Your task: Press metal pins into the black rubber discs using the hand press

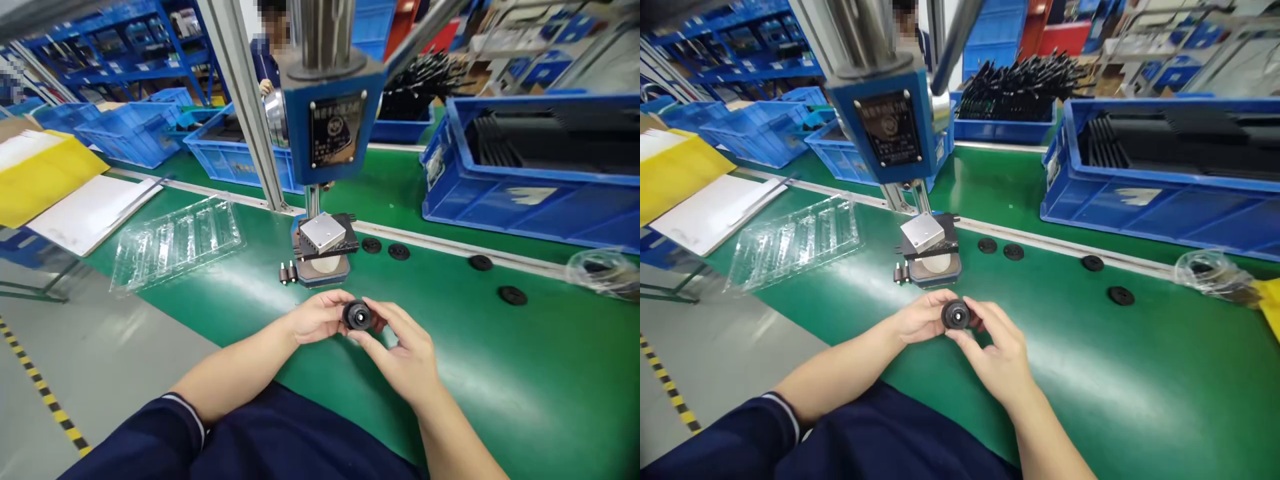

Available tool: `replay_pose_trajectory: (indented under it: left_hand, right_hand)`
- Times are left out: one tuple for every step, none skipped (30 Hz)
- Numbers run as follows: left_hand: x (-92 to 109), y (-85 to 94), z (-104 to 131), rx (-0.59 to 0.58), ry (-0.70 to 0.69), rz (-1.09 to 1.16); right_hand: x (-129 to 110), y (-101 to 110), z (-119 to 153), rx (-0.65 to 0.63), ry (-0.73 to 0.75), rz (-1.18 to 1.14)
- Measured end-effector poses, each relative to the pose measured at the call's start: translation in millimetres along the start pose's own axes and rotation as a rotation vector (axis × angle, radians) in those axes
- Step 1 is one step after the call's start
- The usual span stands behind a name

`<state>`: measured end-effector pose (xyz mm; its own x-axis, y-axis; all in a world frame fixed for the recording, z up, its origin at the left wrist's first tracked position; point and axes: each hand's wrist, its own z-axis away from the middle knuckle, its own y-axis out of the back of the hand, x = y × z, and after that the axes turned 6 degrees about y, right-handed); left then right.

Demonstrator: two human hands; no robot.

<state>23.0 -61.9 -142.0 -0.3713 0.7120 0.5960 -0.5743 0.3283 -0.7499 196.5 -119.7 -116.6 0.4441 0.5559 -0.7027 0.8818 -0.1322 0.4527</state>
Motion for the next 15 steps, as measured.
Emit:
replay_pose_trajectory:
  left_hand:
    - [0,0.3,-1,-0.001,0.013,-0.007]
    - [1,0.4,-1,-0.007,0.025,-0.014]
    - [1,0.4,-2,-0.014,0.034,-0.021]
    - [1,0.5,-2,-0.020,0.040,-0.027]
    - [1,0.9,-3,-0.023,0.042,-0.031]
    - [0,1.4,-3,-0.024,0.042,-0.033]
    - [0,2.2,-4,-0.024,0.042,-0.034]
    - [-1,3.0,-4,-0.021,0.042,-0.036]
    - [-1,3.7,-4,-0.017,0.044,-0.040]
    - [-1,4.3,-4,-0.012,0.049,-0.045]
    - [-2,4.8,-5,-0.005,0.055,-0.050]
    - [-2,5.0,-5,0.001,0.061,-0.055]
    - [-2,5.1,-5,0.007,0.065,-0.060]
    - [-2,5.1,-5,0.011,0.067,-0.064]
    - [-2,5.0,-5,0.013,0.067,-0.069]
  right_hand:
    - [1,1,2,0.002,0.004,-0.010]
    - [1,3,3,0.010,0.005,-0.021]
    - [0,5,4,0.026,0.002,-0.033]
    - [0,8,5,0.051,-0.005,-0.041]
    - [-1,10,5,0.079,-0.011,-0.045]
    - [-2,12,6,0.107,-0.013,-0.045]
    - [-2,13,6,0.125,-0.014,-0.039]
    - [-3,14,6,0.129,-0.011,-0.030]
    - [-3,15,6,0.126,-0.006,-0.020]
    - [-3,15,6,0.115,-0.001,-0.013]
    - [-3,14,6,0.099,0.001,-0.011]
    - [-3,14,5,0.087,0.002,-0.012]
    - [-3,14,5,0.078,0.003,-0.016]
    - [-3,14,4,0.073,0.004,-0.020]
    - [-3,15,4,0.067,0.002,-0.024]
